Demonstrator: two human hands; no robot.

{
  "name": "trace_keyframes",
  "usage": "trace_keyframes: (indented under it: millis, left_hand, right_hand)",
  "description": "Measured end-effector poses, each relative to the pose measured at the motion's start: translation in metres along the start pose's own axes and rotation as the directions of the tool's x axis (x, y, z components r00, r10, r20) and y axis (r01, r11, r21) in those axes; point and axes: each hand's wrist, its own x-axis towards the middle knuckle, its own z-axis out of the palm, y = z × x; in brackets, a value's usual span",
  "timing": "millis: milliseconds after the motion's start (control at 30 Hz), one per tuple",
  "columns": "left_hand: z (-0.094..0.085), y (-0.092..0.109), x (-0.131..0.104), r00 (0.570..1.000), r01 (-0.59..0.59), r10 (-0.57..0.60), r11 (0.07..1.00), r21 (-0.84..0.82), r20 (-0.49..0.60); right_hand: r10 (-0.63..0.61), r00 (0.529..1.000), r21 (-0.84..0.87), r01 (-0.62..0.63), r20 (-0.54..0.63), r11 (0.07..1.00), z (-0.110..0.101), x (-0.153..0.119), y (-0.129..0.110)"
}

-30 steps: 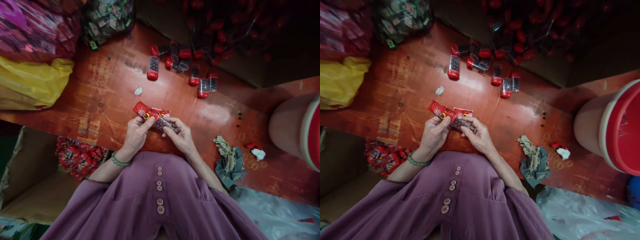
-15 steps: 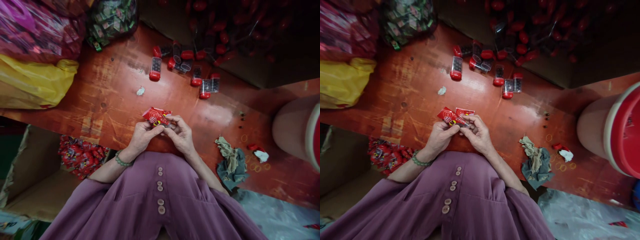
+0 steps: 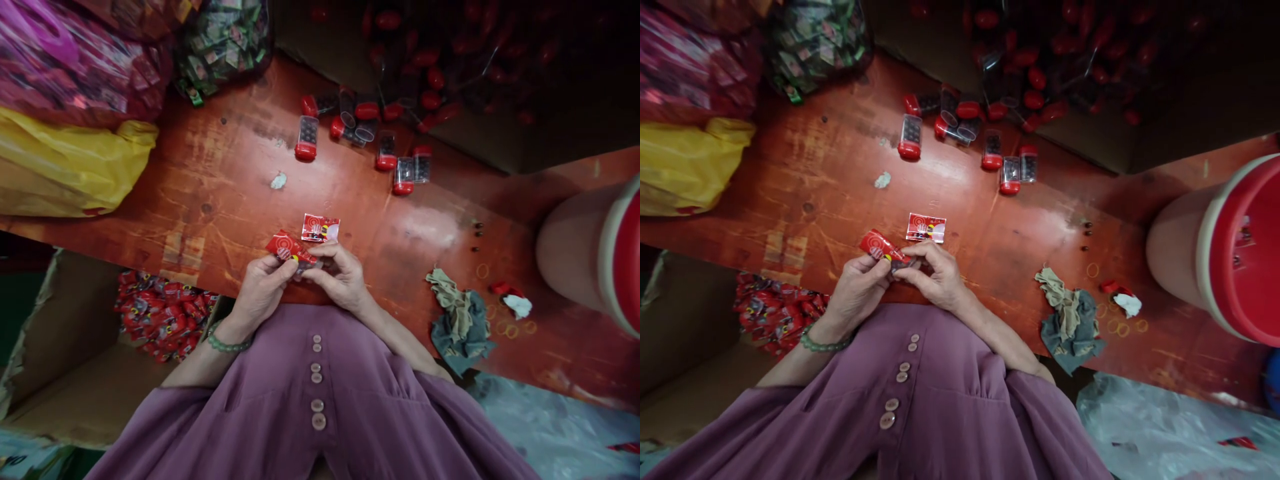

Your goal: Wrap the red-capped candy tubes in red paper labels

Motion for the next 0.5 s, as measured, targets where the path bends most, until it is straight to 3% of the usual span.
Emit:
trace_keyframes:
  millis: [67, 167, 233, 333, 433, 500]
  left_hand:
    - [-0.005, 0.002, -0.007, 1.0, 0.002, -0.002, 0.999, 0.039, -0.018]
    - [-0.024, 0.009, -0.025, 0.996, 0.02, 0.0, 0.979, 0.202, -0.094]
    - [-0.048, 0.016, -0.044, 0.977, 0.045, 0.038, 0.925, 0.376, -0.211]
    - [-0.093, 0.035, -0.08, 0.912, 0.11, 0.175, 0.766, 0.633, -0.37]
    - [-0.124, 0.065, -0.109, 0.915, 0.077, 0.283, 0.58, 0.811, -0.289]
    - [-0.126, 0.082, -0.114, 0.929, -0.047, 0.34, 0.503, 0.863, -0.147]
  right_hand:
    - [-0.131, 0.991, -0.099, 0.133, 0.032, 0.986, 0.004, -0.001, 0.001]
    - [-0.231, 0.947, -0.224, 0.28, 0.221, 0.934, 0.006, 0.001, -0.001]
    - [-0.253, 0.907, -0.332, 0.365, 0.337, 0.87, 0.0, 0.004, -0.004]
    - [-0.272, 0.912, -0.573, 0.406, 0.309, 0.712, -0.021, 0.01, -0.006]
    - [-0.236, 0.944, -0.798, 0.321, 0.23, 0.509, -0.046, 0.015, -0.001]
    - [-0.219, 0.949, -0.865, 0.298, 0.225, 0.404, -0.056, 0.017, 0.004]
